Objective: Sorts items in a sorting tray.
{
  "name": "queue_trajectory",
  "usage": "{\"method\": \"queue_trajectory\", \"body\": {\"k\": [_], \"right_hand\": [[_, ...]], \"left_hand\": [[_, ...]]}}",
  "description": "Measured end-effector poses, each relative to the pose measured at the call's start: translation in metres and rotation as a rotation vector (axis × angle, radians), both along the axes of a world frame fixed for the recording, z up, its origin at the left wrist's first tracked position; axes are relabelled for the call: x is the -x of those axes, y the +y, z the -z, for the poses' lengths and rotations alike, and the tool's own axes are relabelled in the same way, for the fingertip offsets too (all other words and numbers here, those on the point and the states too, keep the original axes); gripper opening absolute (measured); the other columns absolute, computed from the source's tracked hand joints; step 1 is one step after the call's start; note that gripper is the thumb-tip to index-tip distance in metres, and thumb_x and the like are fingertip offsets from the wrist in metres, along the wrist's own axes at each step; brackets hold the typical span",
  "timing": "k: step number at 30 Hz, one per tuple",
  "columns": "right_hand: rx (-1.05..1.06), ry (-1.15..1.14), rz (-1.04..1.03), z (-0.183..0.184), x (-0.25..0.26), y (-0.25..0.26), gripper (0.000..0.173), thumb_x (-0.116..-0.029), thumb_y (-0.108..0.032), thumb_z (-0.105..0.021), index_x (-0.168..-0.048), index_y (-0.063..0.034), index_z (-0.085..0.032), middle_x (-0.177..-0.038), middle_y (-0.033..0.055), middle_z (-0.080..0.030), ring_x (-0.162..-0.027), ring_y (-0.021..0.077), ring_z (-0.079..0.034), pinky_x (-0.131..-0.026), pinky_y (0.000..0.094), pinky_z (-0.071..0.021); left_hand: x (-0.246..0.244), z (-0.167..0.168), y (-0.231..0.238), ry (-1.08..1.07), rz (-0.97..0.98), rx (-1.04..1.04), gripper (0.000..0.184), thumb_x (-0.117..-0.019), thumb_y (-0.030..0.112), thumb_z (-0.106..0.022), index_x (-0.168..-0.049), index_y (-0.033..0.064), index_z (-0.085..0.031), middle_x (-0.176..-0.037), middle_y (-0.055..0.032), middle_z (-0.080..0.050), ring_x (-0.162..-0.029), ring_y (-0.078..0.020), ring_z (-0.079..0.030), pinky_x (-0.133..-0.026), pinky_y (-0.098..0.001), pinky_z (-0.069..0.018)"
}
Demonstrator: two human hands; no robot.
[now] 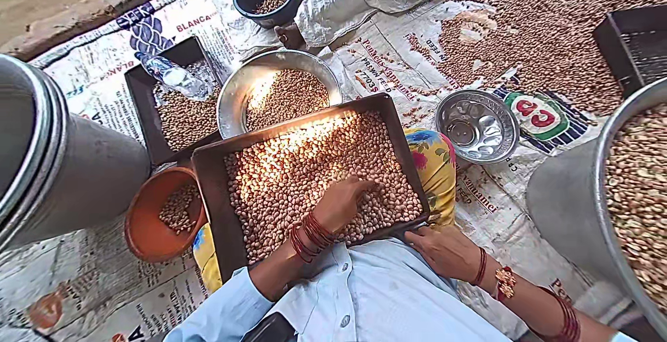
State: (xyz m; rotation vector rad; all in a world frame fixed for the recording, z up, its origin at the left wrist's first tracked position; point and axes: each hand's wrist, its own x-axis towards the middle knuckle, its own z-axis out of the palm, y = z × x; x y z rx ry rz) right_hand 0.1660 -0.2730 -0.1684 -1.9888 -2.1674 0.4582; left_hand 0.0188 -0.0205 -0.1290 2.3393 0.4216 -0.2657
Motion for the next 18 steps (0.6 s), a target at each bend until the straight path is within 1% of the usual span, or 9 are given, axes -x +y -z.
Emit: {"method": "queue_trajectory", "body": {"k": [2,3,4,6,8,10,11,14,18], "right_hand": [[0.07,0.017,-0.029,-0.006,-0.001,0.003,0.017,-0.09,-0.02,-0.061,-0.101,-0.0117,-0.071,-0.066,0.0115,-0.062,-0.052,0.0316,-0.064,-0.043,0.0448,-0.0469],[0.083,0.047,-0.036,-0.013,-0.002,0.006,0.017,-0.0897,-0.021,-0.062,-0.101,-0.011,-0.071,-0.066,0.0116,-0.063,-0.054,0.0316,-0.064,-0.044,0.0456,-0.0469],[0.032,0.069,-0.03,-0.019,-0.004,0.01,0.017,-0.0892,-0.023,-0.062,-0.098,-0.0113,-0.071,-0.066,0.0102,-0.063,-0.054,0.0298,-0.065,-0.044,0.0448,-0.0475],[-0.22,0.097,0.039,-0.033,-0.008,0.021,0.02,-0.0898,-0.028,-0.057,-0.09,-0.0127,-0.07,-0.064,0.0047,-0.061,-0.052,0.0224,-0.063,-0.041,0.0383,-0.0463],[-0.381,0.117,0.171,-0.051,-0.016,0.036,0.026,-0.098,-0.03,-0.054,-0.1,-0.0109,-0.072,-0.07,0.0051,-0.067,-0.056,0.0205,-0.065,-0.045,0.0358,-0.0493],[-0.429,0.089,0.285,-0.06,-0.025,0.048,0.03,-0.1013,-0.028,-0.053,-0.109,-0.0083,-0.074,-0.073,0.0084,-0.069,-0.055,0.0228,-0.064,-0.046,0.0367,-0.0489],[-0.423,0.048,0.313,-0.059,-0.029,0.052,0.03,-0.1014,-0.026,-0.052,-0.107,-0.0071,-0.074,-0.072,0.0097,-0.068,-0.054,0.0248,-0.063,-0.045,0.0381,-0.0479],[-0.309,-0.023,0.296,-0.044,-0.032,0.063,0.024,-0.0995,-0.021,-0.055,-0.097,-0.006,-0.074,-0.072,0.0116,-0.067,-0.058,0.0292,-0.068,-0.048,0.0425,-0.052],[-0.227,-0.03,0.273,-0.021,-0.022,0.073,0.017,-0.0933,-0.012,-0.063,-0.096,-0.0023,-0.076,-0.073,0.0162,-0.067,-0.061,0.0341,-0.07,-0.05,0.0478,-0.0534]], "left_hand": [[-0.002,0.004,0.001,-0.207,-0.123,-0.103,0.039,-0.101,0.0,-0.042,-0.128,0.0046,-0.069,-0.106,-0.0191,-0.072,-0.094,-0.0332,-0.071,-0.086,-0.0485,-0.0569],[-0.004,0.005,0.0,-0.276,-0.137,-0.09,0.035,-0.1027,0.003,-0.042,-0.123,0.003,-0.071,-0.106,-0.0182,-0.073,-0.094,-0.031,-0.072,-0.088,-0.0462,-0.0571],[-0.007,0.005,-0.002,-0.312,-0.122,-0.062,0.031,-0.1045,0.007,-0.045,-0.119,0.0015,-0.072,-0.109,-0.0178,-0.074,-0.099,-0.0302,-0.073,-0.092,-0.0458,-0.0572],[-0.014,0.01,-0.011,-0.314,-0.077,-0.022,0.027,-0.1033,0.013,-0.05,-0.113,0.0008,-0.072,-0.104,-0.0175,-0.074,-0.092,-0.0304,-0.072,-0.087,-0.0468,-0.057],[-0.021,0.015,-0.021,-0.277,-0.041,-0.016,0.024,-0.1017,0.016,-0.055,-0.111,0.0025,-0.072,-0.098,-0.0169,-0.072,-0.083,-0.0305,-0.07,-0.078,-0.0472,-0.0565],[-0.028,0.018,-0.026,-0.226,-0.007,-0.027,0.025,-0.1024,0.016,-0.055,-0.115,0.0031,-0.072,-0.102,-0.019,-0.073,-0.09,-0.0346,-0.072,-0.08,-0.0512,-0.0576],[-0.031,0.019,-0.028,-0.195,0.018,-0.03,0.025,-0.1028,0.016,-0.054,-0.116,0.003,-0.071,-0.104,-0.0201,-0.072,-0.093,-0.0363,-0.072,-0.08,-0.0531,-0.0567],[-0.037,0.023,-0.03,-0.126,0.06,-0.049,0.026,-0.1027,0.015,-0.053,-0.12,0.0043,-0.07,-0.111,-0.0205,-0.07,-0.097,-0.0371,-0.072,-0.081,-0.0541,-0.0569],[-0.034,0.031,-0.028,-0.194,0.067,-0.082,0.024,-0.1019,0.015,-0.055,-0.114,0.0015,-0.071,-0.104,-0.0213,-0.07,-0.091,-0.0379,-0.072,-0.075,-0.0535,-0.0569]]}}
